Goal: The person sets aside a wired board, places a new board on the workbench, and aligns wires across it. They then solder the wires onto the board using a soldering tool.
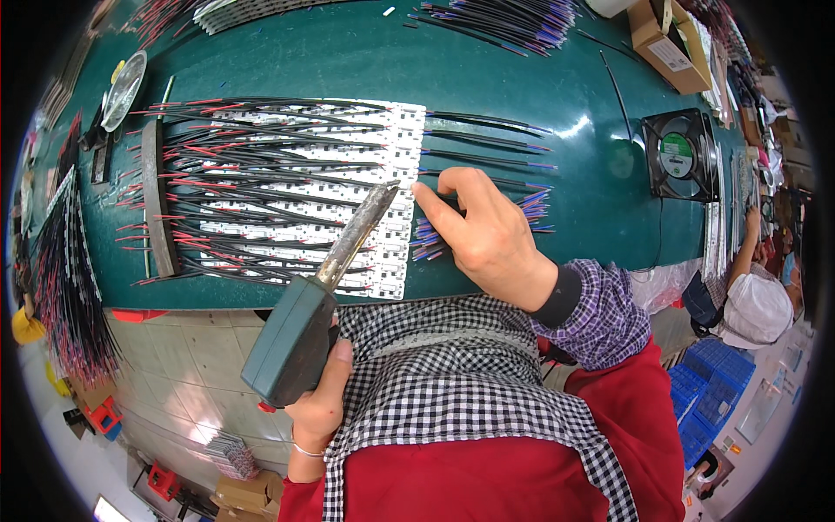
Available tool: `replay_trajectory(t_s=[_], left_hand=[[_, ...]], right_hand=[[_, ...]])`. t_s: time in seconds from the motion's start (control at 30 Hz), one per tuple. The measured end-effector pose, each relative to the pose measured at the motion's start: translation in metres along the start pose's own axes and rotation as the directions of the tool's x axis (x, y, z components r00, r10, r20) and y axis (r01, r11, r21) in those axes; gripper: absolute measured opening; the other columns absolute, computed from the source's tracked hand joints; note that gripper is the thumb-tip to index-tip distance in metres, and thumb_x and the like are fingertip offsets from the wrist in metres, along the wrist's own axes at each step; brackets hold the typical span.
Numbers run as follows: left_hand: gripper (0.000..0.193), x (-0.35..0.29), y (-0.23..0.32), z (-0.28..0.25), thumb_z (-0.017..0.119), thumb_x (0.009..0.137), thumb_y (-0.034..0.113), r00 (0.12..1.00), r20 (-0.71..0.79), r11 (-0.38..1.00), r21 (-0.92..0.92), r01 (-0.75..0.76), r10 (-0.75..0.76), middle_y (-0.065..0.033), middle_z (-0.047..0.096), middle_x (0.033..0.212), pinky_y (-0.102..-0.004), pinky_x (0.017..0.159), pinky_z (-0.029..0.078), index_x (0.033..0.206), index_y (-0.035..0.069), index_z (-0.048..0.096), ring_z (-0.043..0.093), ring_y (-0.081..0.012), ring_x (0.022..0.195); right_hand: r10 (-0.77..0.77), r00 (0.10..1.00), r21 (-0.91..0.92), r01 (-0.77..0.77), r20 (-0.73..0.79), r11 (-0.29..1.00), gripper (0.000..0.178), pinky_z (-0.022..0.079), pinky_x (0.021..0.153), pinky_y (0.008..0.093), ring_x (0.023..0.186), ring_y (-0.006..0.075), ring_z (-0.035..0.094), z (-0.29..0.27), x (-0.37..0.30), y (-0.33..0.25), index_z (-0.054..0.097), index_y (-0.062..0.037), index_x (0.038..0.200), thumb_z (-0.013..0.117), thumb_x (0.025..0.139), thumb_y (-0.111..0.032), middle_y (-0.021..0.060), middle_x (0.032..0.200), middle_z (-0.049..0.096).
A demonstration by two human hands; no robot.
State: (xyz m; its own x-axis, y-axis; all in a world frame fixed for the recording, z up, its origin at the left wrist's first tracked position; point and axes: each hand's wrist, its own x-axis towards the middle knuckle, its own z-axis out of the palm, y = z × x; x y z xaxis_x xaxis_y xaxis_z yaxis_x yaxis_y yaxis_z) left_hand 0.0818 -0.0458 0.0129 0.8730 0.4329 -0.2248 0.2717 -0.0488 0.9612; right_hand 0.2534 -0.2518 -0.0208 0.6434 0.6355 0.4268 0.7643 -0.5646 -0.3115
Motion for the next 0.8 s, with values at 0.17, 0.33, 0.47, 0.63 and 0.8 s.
replay_trajectory(t_s=[0.17,0.33,0.47,0.63,0.8], left_hand=[[0.044,0.001,-0.003,0.000,0.073,0.080,-0.010,0.996,-0.060,0.998,-0.009,-0.070,0.069,-0.0152,0.069,0.114,-0.0254,0.072,0.055,0.123,-0.006,0.063,0.066,-0.0160,0.090],[0.044,-0.003,-0.001,-0.006,0.075,0.080,-0.008,0.999,-0.019,0.999,0.035,-0.037,0.037,-0.0131,0.069,0.114,-0.0266,0.076,0.055,0.123,-0.004,0.064,0.066,-0.0162,0.092],[0.040,-0.006,0.001,-0.008,0.075,0.082,-0.006,0.995,0.055,0.987,0.133,-0.087,0.081,-0.0103,0.070,0.113,-0.0290,0.083,0.054,0.121,-0.002,0.067,0.066,-0.0165,0.095],[0.038,-0.006,-0.002,-0.008,0.076,0.084,-0.004,0.994,0.061,0.978,0.185,-0.099,0.089,-0.0098,0.071,0.112,-0.0304,0.089,0.053,0.120,-0.002,0.068,0.066,-0.0167,0.099],[0.028,0.002,-0.007,-0.003,0.073,0.076,-0.005,0.986,0.052,0.950,0.265,-0.166,0.158,-0.0153,0.069,0.098,-0.0328,0.074,0.054,0.103,-0.007,0.070,0.068,-0.0253,0.084]], right_hand=[[0.020,1.000,0.001,-0.020,0.021,1.000,0.049,0.051,0.065,0.0333,0.089,0.0254,0.055,-0.005,-0.006,-0.004,0.064,0.0089,0.122,0.065,0.074,-0.001,0.0106,0.093,0.051],[-0.023,1.000,0.102,0.025,-0.021,0.994,0.047,0.050,0.068,0.0338,0.084,0.0263,0.057,-0.003,-0.011,-0.004,0.066,0.0097,0.117,0.065,0.073,-0.003,0.0111,0.093,0.055],[0.016,0.993,0.153,0.002,-0.116,0.988,0.056,0.050,0.065,0.0354,0.079,0.0266,0.058,0.006,-0.009,-0.006,0.070,0.0064,0.117,0.064,0.061,0.008,0.0125,0.092,0.057],[0.015,0.991,0.105,-0.001,-0.132,0.995,0.048,0.050,0.060,0.0350,0.073,0.0248,0.060,0.006,-0.008,-0.008,0.072,0.0062,0.107,0.064,0.060,0.007,0.0106,0.085,0.062],[-0.027,0.989,0.036,0.033,-0.146,0.999,0.028,0.044,0.059,0.0311,0.074,0.0194,0.057,0.009,-0.009,-0.006,0.070,0.0027,0.097,0.066,0.070,-0.006,0.0049,0.082,0.056]])
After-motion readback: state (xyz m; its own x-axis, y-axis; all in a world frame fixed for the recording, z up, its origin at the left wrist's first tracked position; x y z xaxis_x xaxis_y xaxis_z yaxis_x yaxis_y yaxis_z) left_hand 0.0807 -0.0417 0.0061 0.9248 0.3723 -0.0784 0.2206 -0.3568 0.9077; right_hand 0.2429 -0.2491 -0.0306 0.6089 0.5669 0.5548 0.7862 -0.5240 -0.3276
